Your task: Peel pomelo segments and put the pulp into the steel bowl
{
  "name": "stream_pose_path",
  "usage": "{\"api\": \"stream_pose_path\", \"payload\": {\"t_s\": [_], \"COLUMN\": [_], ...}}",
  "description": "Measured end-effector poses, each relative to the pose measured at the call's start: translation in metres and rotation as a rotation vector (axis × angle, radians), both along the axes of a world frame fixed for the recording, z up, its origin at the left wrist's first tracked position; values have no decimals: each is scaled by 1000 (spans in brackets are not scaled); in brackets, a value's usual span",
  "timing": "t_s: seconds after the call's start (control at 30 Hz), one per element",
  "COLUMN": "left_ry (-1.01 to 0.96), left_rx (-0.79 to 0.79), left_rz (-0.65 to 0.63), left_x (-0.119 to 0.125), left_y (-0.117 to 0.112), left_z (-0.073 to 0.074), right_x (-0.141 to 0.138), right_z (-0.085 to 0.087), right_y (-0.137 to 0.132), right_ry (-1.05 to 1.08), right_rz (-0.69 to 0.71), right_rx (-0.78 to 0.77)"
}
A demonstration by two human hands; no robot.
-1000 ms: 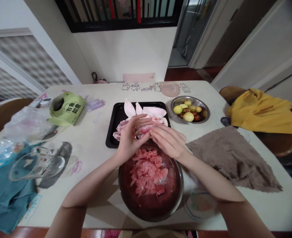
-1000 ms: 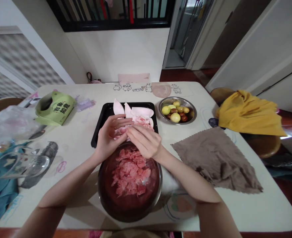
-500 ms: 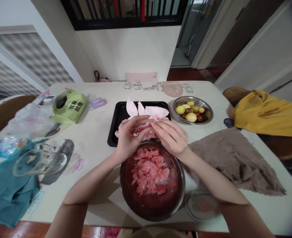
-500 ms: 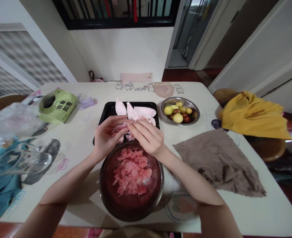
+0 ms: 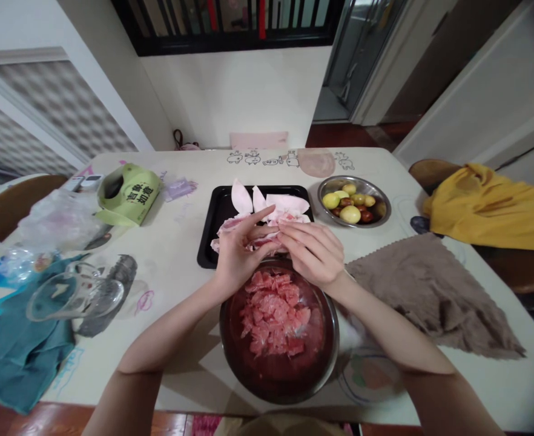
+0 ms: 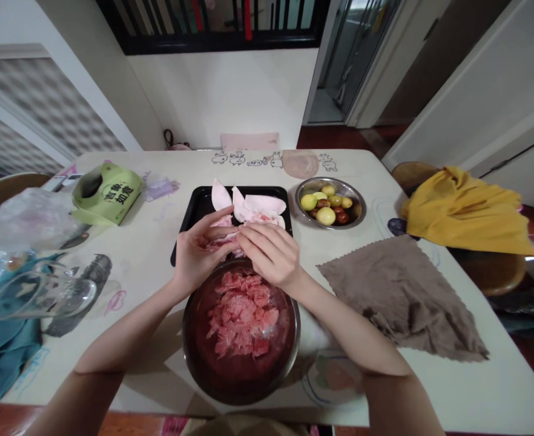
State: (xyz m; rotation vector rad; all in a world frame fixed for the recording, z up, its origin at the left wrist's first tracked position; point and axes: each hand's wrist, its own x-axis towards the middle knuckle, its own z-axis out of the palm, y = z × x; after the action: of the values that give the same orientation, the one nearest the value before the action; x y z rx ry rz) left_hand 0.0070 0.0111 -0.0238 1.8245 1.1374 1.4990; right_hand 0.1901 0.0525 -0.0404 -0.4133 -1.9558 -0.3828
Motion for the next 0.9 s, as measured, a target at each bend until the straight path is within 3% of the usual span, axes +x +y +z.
{"api": "stream_pose_path", "payload": {"t_s": [0.33,0.5,0.67,0.9], "left_ry": [249,242,130,35], "left_rx": [230,308,208,80], "left_rz": [160,167,106,28], "left_x": [1,-1,-1,2], "left_y": [-3,-4,-1,0], "left_z": [0,-4,-5,0], "right_x": [-4,-5,-5,-4], "right_z": [12,15,20,16], "right_y": [-12,-13,-11,-14], "right_ry": [158,250,360,257], "right_rz": [-46,-26,-17,77], "right_rx": [-212,-262,-368,-332]}}
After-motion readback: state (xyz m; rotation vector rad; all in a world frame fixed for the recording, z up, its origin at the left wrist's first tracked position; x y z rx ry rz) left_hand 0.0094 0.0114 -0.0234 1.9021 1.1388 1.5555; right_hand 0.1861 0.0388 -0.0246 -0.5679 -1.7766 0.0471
